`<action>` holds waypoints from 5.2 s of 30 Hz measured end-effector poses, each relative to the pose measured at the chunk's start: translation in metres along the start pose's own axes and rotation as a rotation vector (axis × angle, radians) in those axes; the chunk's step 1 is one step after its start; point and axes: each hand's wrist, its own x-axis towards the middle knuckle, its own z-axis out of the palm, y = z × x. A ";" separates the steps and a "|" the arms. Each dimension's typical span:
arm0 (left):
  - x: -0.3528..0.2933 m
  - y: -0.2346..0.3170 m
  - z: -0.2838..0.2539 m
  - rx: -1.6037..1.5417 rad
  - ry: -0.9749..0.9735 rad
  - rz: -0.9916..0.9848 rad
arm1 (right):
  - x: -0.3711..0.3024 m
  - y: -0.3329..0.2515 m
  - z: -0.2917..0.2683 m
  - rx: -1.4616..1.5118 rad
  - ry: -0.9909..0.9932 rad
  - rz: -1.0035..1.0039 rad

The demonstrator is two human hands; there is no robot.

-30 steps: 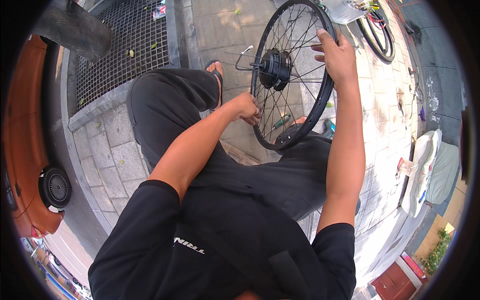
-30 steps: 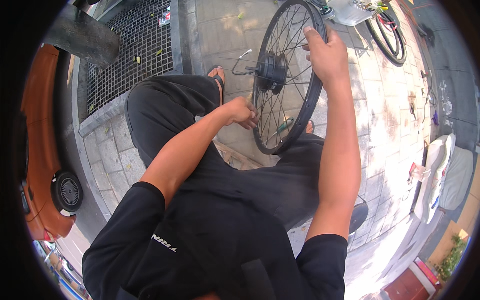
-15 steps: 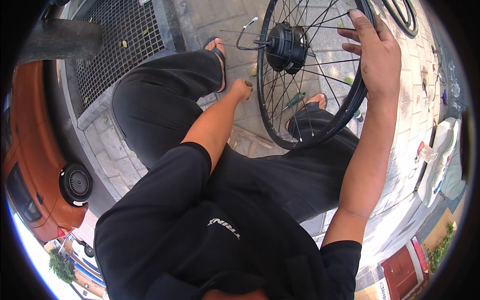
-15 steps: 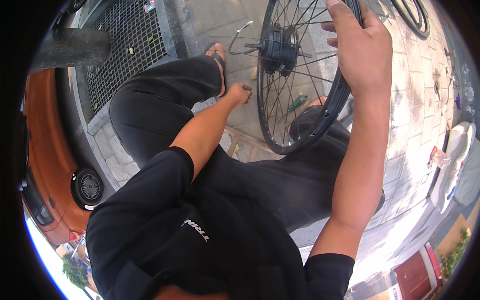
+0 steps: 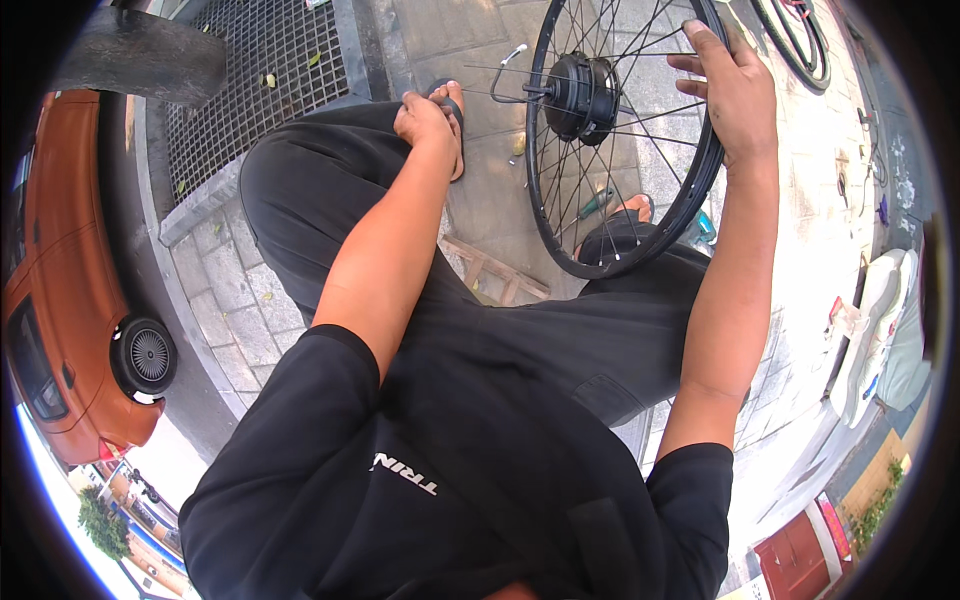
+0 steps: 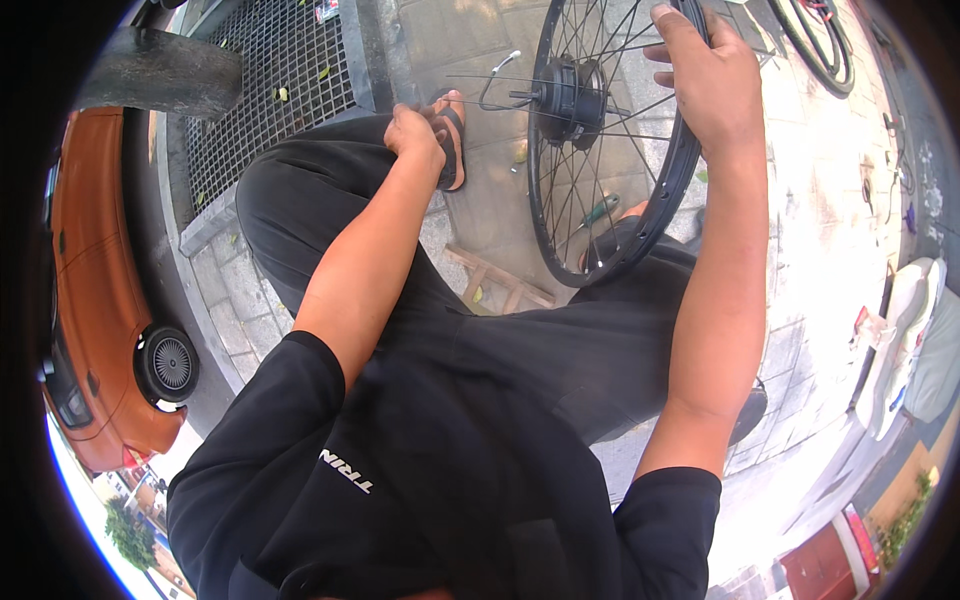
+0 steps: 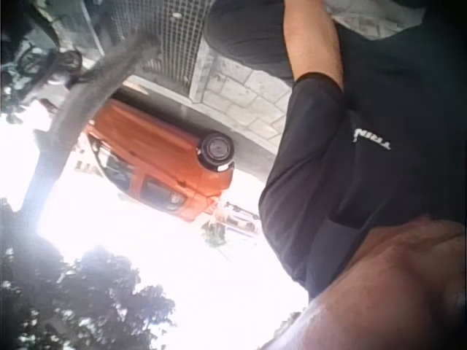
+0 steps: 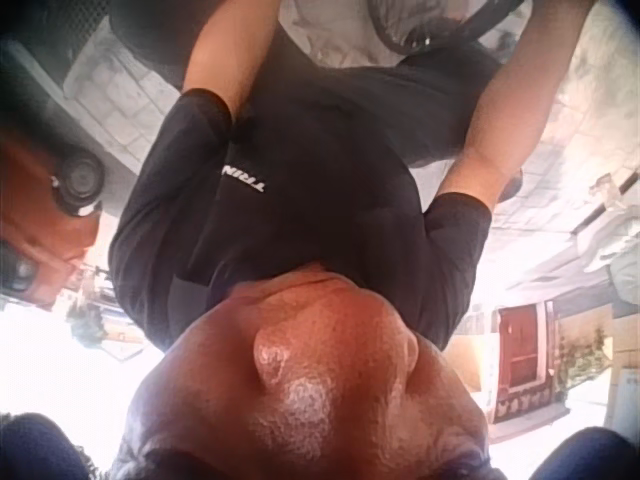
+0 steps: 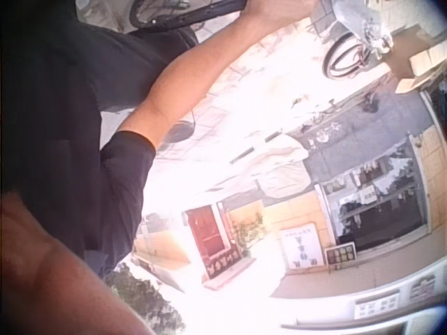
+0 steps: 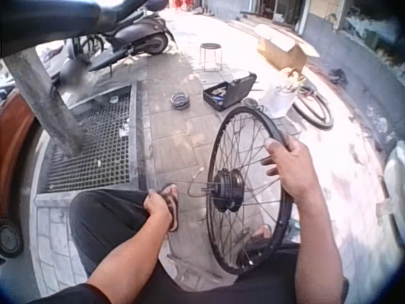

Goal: The person sits on the ground and uses a screwdriver to adjust the spokes of a bicycle wheel. They then walk into a cluttered shop, retrieve a spoke from a box, and return outside to insert the spoke into the wheel hub.

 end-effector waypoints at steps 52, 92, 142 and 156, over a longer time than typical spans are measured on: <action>-0.029 0.083 -0.020 1.217 -0.949 1.130 | -0.036 -0.007 0.006 0.043 -0.012 0.055; -0.005 0.090 -0.004 1.329 -1.018 1.905 | -0.033 -0.002 0.006 0.033 -0.001 0.054; -0.017 0.090 0.008 1.212 -1.156 1.526 | -0.036 0.000 0.005 0.104 0.010 0.043; -0.013 0.093 0.015 1.214 -1.160 1.570 | -0.035 -0.001 0.006 0.110 0.015 0.056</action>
